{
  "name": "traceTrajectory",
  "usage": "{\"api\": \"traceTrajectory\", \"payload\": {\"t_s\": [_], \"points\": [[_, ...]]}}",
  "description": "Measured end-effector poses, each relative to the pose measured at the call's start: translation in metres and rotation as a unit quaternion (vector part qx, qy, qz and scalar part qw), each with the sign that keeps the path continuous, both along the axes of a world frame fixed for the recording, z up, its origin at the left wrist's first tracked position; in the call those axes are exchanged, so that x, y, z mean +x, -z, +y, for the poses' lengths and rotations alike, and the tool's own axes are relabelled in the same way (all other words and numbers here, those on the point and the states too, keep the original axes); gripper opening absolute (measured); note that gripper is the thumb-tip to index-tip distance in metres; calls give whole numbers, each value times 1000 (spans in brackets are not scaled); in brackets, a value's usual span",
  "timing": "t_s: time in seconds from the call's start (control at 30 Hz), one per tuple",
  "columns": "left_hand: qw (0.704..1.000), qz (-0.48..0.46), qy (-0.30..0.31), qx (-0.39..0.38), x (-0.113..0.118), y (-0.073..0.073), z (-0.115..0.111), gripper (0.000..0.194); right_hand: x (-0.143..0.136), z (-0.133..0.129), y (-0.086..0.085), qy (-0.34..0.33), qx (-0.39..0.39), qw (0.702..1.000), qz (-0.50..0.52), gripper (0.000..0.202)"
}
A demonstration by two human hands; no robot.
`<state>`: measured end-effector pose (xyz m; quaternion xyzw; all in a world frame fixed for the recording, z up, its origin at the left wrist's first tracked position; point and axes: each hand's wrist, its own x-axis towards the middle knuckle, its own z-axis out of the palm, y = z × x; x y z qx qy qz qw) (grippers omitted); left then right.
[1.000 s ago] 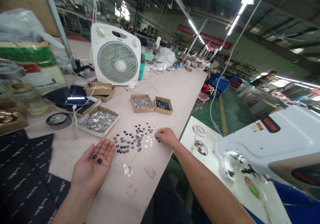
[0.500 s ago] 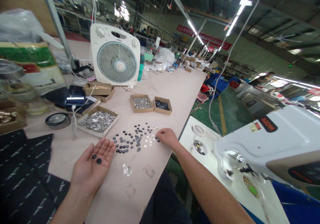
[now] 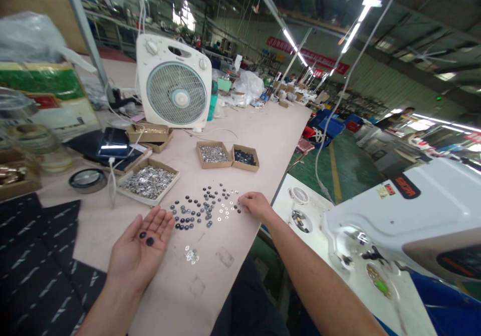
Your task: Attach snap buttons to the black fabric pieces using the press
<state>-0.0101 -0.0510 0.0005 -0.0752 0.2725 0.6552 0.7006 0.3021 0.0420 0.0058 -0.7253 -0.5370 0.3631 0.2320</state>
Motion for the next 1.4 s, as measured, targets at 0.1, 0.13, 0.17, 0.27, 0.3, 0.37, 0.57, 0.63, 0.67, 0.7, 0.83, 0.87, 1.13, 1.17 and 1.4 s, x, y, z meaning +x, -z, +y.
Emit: {"api": "traceTrajectory", "payload": {"t_s": [0.1, 0.13, 0.17, 0.27, 0.3, 0.37, 0.57, 0.63, 0.67, 0.7, 0.83, 0.87, 1.13, 1.17, 1.4], "points": [[1000, 2, 0, -3, 0, -1, 0, 29, 1, -1, -1, -8, -22, 999, -23, 23], [1000, 1, 1, -3, 0, 0, 0, 29, 0, -1, -1, -9, -25, 999, -30, 23], [1000, 1, 0, -3, 0, 0, 0, 29, 0, 0, 0, -9, -25, 999, -34, 22], [1000, 0, -1, -3, 0, 0, 0, 29, -1, 3, 3, -11, -24, 998, -51, 20], [1000, 1, -2, -2, -1, 0, 0, 28, -1, 4, 4, -11, -24, 998, -57, 19], [1000, -1, -1, -3, -1, 0, 0, 29, -2, 4, 5, -8, -20, 998, -67, 17], [1000, -2, -2, -2, 0, -1, 0, 29, -2, -4, 6, -13, 21, 995, -94, 16], [1000, 0, 0, -1, 0, -1, 0, 29, -2, -6, 5, -31, 36, 993, -110, 19], [1000, 1, 0, -1, 0, -1, 0, 28, -2, -7, 5, -39, 39, 992, -116, 21], [1000, 2, -1, -1, 0, -1, 0, 28, -1, -8, 4, -42, 39, 991, -119, 23], [1000, 3, -2, -3, 0, -2, 0, 29, -2, -18, -3, -26, 37, 993, -106, 25], [1000, 3, -2, -1, -1, -3, 0, 29, -2, -22, -4, -32, 43, 993, -106, 24], [1000, 8, -6, -9, -3, -9, -1, 30, -1, -39, -1, -131, 119, 965, -196, 21], [1000, 9, -7, -9, -3, -9, -1, 30, -1, -38, -1, -129, 118, 964, -199, 21], [1000, 10, -8, 3, -3, -6, 1, 29, -4, -37, -4, -120, 97, 971, -181, 13]]}}
